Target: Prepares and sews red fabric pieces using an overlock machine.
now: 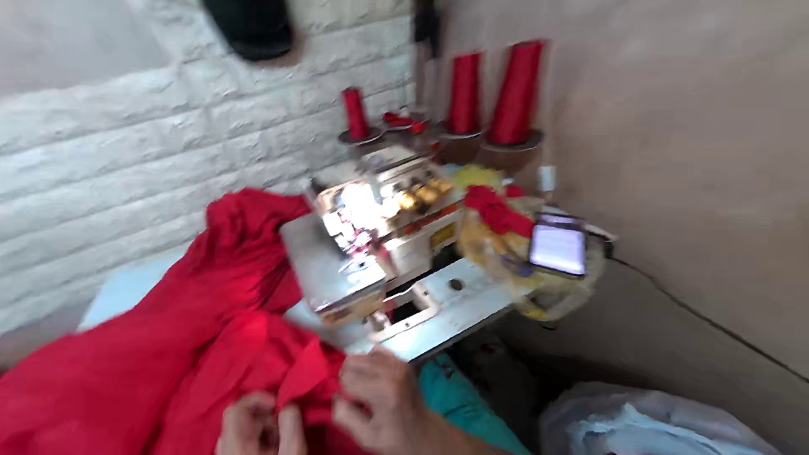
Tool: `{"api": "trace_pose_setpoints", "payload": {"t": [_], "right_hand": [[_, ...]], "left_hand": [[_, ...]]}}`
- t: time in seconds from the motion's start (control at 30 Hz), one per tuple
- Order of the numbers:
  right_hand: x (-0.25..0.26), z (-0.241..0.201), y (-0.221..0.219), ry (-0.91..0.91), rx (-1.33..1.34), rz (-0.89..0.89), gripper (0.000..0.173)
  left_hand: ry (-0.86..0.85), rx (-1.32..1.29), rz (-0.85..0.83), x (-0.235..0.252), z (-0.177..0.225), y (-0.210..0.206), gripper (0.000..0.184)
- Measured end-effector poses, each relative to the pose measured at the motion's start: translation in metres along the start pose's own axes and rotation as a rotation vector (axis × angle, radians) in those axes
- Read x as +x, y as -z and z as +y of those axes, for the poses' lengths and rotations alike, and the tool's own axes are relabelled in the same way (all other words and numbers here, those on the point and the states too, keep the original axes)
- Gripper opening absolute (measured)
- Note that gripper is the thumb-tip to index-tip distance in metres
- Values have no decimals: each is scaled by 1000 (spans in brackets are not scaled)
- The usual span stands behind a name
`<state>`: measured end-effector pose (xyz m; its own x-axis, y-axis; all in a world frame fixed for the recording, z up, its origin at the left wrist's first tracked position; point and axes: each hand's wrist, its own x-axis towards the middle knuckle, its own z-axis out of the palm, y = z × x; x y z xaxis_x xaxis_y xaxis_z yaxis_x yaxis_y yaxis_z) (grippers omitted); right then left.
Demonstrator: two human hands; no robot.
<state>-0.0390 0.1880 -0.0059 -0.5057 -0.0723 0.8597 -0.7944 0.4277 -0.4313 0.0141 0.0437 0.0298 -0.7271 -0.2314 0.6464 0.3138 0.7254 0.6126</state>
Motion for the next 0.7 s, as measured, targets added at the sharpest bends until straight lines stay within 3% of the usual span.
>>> {"api": "trace_pose_setpoints", "payload": {"t": [0.07,0.1,0.17,0.2,0.27,0.33,0.4,0.47,0.53,0.57,0.63,0.7], "right_hand": [[1,-6,4,-116,-97,-81,11],[2,-7,4,-177,-118,-127,16],[0,-4,2,-276,-57,-197,33],[-2,0,0,-317,49,-215,33],[-6,8,-4,-445,503,-228,21],[-7,11,-6,-626,1035,-211,14],[-7,13,-8,-837,1395,-192,18],[-5,17,-8,-953,1550,-158,22],[-1,24,-6,-907,1477,-155,27],[2,26,-5,-846,1308,-174,27],[4,30,-6,-663,738,-223,26],[2,35,-5,-513,211,-296,13]], "left_hand": [[32,139,158,4,-3,3,16],[54,119,214,7,-6,5,13],[109,-122,249,10,-9,9,7],[146,-333,213,10,-11,11,8],[274,-744,113,11,-13,12,13],[376,-979,43,12,-16,15,8],[407,-1046,-11,16,-19,20,8],[389,-1039,-72,19,-20,25,10],[333,-930,-107,23,-21,27,14],[290,-802,-123,25,-22,26,16],[172,-310,-136,25,-32,20,17],[94,109,-122,21,-42,11,27]]}}
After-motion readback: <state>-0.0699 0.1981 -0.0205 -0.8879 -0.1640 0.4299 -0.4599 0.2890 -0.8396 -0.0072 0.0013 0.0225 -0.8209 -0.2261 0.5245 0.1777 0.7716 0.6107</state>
